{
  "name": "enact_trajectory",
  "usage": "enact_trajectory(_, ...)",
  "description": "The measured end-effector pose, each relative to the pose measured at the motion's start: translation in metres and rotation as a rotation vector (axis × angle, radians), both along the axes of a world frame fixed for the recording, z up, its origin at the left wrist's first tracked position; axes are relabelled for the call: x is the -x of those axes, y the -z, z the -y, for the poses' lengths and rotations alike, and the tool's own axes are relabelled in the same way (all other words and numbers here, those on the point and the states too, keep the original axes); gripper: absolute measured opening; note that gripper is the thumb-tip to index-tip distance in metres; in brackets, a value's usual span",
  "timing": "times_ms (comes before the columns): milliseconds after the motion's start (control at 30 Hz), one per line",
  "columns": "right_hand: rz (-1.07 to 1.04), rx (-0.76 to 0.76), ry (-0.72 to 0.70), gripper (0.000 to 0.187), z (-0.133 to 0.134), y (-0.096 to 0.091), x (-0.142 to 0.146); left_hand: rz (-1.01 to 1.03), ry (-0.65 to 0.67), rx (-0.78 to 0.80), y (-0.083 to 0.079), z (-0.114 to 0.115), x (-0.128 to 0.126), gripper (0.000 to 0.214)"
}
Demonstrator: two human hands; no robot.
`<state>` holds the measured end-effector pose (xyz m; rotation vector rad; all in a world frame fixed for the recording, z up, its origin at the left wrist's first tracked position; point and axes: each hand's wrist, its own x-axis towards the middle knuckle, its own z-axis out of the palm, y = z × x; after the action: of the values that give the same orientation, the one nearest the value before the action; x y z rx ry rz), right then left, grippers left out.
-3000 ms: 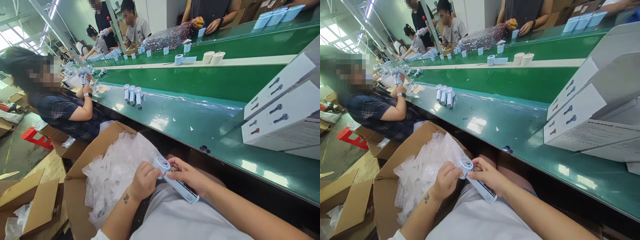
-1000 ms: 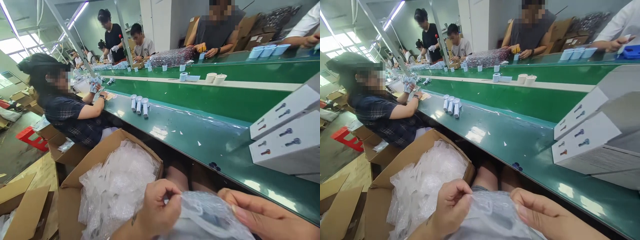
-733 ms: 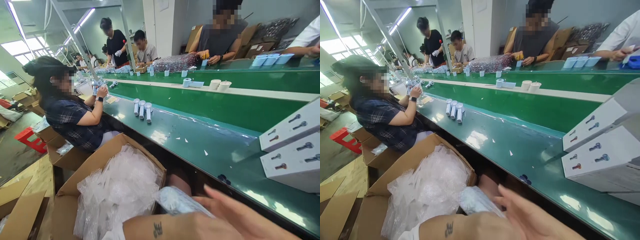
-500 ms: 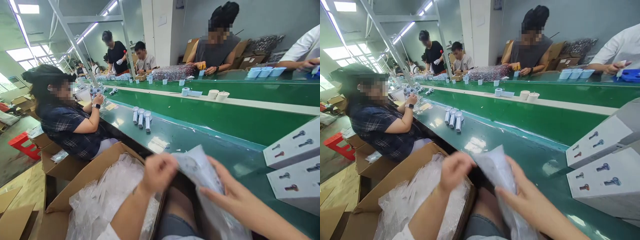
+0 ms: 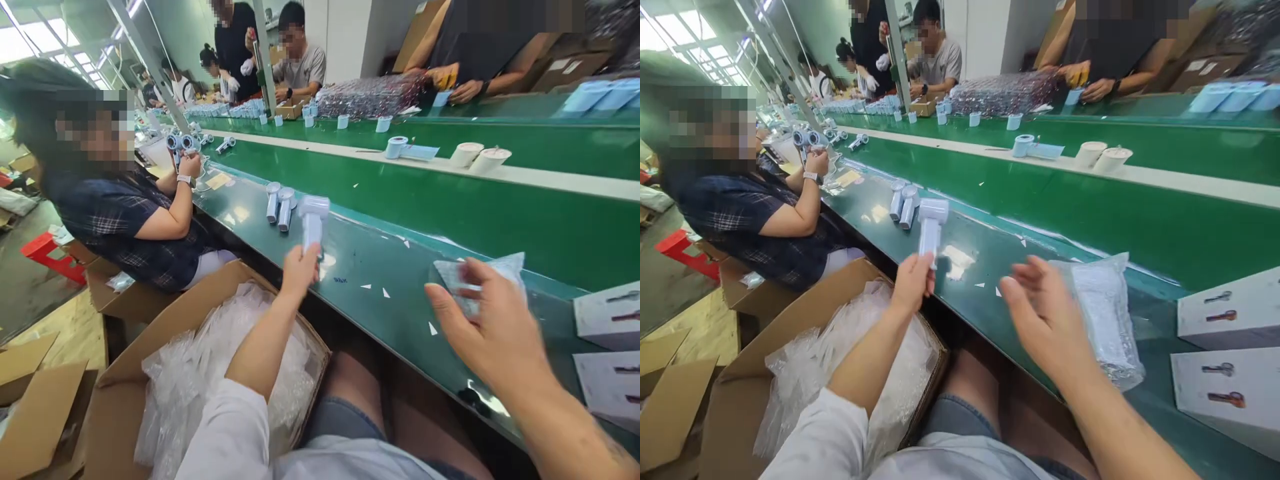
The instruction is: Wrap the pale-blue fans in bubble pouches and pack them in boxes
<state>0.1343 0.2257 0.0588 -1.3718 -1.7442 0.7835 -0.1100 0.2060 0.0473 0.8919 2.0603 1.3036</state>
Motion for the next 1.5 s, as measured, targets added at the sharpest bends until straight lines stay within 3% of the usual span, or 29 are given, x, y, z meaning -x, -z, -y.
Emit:
enact_trajectory(133,-0.645,0.726,-0.395,0.073,0.024,-0.012,0.08,0.313,0.264,-0.098,0.014,0.087,-0.043,0.04)
enact_trajectory(233,-0.82,0.935,-0.43,0.063,0.042,-0.003,0.103,0.369,0.416,0.031,0.044,0.142,-0.032,0.042)
enact_trajectory(333,-0.802,1.013,-0.437,0.057,0.055,0.011,0.087,0.173,0.24,0.342,0.095,0.186,-0.008,0.028)
enact_trajectory(433,-0.694,1.191,-0.481,0.056,0.063,0.019,0.061,0.091,0.228,0.561,0.147,0.221,-0.009,0.027)
enact_trajectory(500,-0.648,1.277,-0.503,0.056,0.069,0.023,0.047,0.046,0.252,0.652,0.171,0.237,-0.02,0.034)
enact_trajectory(567,-0.63,1.312,-0.531,0.058,0.076,0.026,0.038,0.003,0.261,0.691,0.184,0.247,-0.029,0.028)
enact_trajectory(667,-0.615,1.349,-0.571,0.06,0.089,0.033,0.027,-0.02,0.266,0.668,0.184,0.252,-0.029,0.007)
enact_trajectory(767,-0.578,1.448,-0.653,0.064,0.105,0.044,0.022,-0.011,0.228,0.564,0.167,0.252,-0.018,0.014)
enact_trajectory(933,-0.506,1.592,-0.952,0.081,0.123,0.055,0.034,0.088,0.118,0.342,0.136,0.251,-0.007,0.014)
enact_trajectory(1200,-0.662,1.595,-0.889,0.055,0.109,0.061,0.024,0.346,-0.085,0.099,0.12,0.269,-0.01,0.033)
enact_trajectory(1333,-0.665,1.597,-0.912,0.055,0.113,0.063,0.019,0.332,-0.22,-0.013,0.123,0.26,0.014,0.044)
enact_trajectory(1500,-0.552,1.593,-0.842,0.052,0.12,0.061,0.013,0.112,-0.382,0.127,0.147,0.257,0.057,0.036)
